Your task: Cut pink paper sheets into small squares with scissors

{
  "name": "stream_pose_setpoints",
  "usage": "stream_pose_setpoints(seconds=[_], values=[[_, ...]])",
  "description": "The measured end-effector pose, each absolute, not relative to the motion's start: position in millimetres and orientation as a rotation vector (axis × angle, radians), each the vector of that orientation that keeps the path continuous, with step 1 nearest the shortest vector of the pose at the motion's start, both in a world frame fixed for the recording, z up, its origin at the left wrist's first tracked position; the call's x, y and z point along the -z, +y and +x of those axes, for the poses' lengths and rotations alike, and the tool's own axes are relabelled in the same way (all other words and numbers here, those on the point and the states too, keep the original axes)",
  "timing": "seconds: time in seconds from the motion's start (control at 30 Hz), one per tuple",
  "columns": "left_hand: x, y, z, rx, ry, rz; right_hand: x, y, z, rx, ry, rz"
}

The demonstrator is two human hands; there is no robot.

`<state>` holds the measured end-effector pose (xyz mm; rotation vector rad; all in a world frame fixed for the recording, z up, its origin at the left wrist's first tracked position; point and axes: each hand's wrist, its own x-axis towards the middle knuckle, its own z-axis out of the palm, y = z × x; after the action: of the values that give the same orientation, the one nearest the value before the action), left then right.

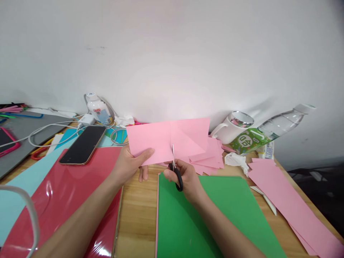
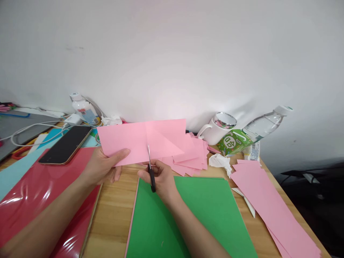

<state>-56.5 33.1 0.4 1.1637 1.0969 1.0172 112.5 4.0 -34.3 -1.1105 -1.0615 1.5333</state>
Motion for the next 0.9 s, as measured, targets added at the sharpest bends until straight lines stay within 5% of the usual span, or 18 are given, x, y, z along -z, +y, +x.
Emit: stream_pose_setpoints(seconds=[0.9], values=[[-4.9, 31.0, -54.9, -0.9, 1.03, 1.174, 35.1, 6.1, 112.3, -1.505, -1.063, -1.091]])
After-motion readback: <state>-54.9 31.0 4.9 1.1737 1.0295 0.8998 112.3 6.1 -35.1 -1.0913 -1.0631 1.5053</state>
